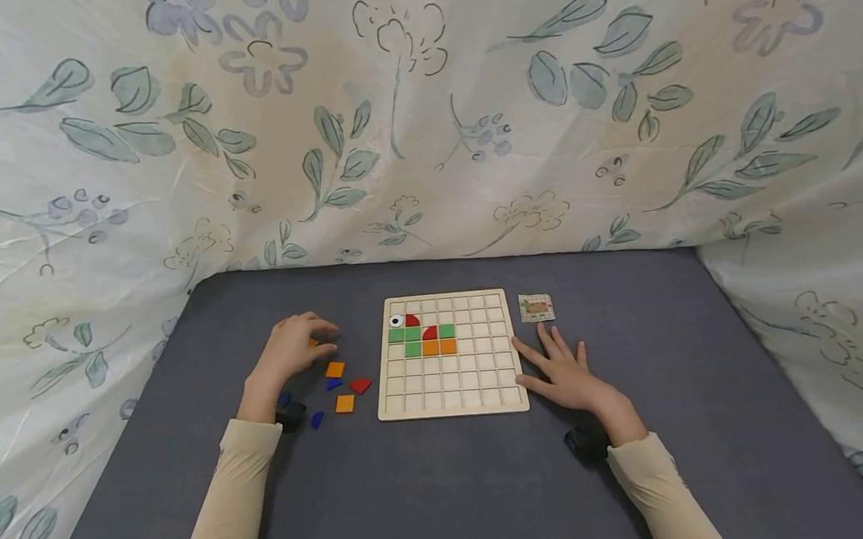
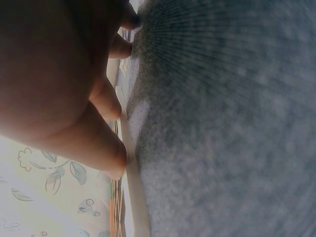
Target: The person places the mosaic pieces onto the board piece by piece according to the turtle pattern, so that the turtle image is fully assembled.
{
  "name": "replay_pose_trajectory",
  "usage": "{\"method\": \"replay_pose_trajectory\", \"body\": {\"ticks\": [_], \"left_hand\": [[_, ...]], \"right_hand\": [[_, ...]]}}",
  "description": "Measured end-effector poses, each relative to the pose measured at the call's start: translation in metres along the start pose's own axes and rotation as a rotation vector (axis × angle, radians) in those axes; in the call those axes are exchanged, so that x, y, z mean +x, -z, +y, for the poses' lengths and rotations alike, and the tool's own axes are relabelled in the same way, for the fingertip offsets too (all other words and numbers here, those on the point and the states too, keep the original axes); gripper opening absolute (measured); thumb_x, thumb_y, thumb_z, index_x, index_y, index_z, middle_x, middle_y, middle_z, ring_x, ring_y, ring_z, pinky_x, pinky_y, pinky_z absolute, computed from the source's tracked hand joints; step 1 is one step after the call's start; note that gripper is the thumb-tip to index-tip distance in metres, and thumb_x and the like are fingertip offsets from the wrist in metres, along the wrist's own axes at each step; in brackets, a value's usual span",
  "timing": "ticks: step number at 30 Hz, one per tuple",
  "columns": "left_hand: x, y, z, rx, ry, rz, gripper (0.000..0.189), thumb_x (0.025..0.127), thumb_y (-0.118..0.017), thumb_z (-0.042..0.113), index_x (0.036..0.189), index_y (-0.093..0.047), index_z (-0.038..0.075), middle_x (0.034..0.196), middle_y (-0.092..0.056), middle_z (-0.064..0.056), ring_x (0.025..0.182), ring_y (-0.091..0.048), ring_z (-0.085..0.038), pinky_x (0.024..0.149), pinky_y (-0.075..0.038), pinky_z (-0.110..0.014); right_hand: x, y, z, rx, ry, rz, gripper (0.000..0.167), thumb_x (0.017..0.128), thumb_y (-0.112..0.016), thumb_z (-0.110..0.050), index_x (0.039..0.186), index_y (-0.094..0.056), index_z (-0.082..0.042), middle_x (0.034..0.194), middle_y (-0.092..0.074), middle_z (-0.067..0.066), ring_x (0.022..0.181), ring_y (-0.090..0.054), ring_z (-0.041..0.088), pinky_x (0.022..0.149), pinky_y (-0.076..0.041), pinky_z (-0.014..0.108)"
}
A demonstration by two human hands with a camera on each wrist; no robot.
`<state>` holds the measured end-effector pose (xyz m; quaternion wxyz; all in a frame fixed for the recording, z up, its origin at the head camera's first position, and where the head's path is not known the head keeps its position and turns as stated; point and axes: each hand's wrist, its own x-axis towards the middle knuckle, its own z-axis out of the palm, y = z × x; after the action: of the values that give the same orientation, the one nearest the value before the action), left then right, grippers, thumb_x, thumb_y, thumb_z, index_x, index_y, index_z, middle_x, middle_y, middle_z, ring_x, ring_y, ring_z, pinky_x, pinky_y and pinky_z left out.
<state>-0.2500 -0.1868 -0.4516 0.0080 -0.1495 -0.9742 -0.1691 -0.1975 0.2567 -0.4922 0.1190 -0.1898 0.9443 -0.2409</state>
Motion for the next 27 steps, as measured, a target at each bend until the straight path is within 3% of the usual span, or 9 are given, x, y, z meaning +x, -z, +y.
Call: {"method": "replay_pose_trajectory", "body": {"ticks": [9,15,27], "left_hand": [[-0.002,0.004,-0.019,0.048,0.071,-0.027,0.033,0.081,-0.072,0.025,0.111,-0.068,0.012,0.106,-0.061,-0.01,0.101,-0.053,-0.033,0.102,-0.026,-0.063],[-0.002,0.003,-0.025,0.067,0.125,-0.037,0.037,0.081,-0.072,0.028,0.113,-0.067,0.01,0.107,-0.062,-0.012,0.103,-0.053,-0.034,0.099,-0.03,-0.062],[0.0,0.006,-0.034,0.038,0.2,-0.082,0.039,0.08,-0.071,0.031,0.11,-0.066,0.007,0.093,-0.066,-0.01,0.087,-0.058,-0.028,0.088,-0.039,-0.057]], "right_hand": [[0.001,-0.005,0.006,0.021,0.031,0.022,0.066,0.092,-0.049,-0.047,0.149,-0.021,-0.028,0.153,0.0,0.025,0.137,0.008,0.048,0.096,0.012,0.074],[0.0,-0.002,-0.002,0.024,0.014,0.024,0.066,0.091,-0.052,-0.045,0.147,-0.027,-0.02,0.152,-0.002,0.026,0.136,0.005,0.05,0.096,0.011,0.074],[0.0,0.0,-0.004,0.017,0.004,0.02,0.065,0.092,-0.053,-0.043,0.147,-0.027,-0.02,0.152,-0.003,0.026,0.137,0.005,0.05,0.096,0.01,0.074]]}}
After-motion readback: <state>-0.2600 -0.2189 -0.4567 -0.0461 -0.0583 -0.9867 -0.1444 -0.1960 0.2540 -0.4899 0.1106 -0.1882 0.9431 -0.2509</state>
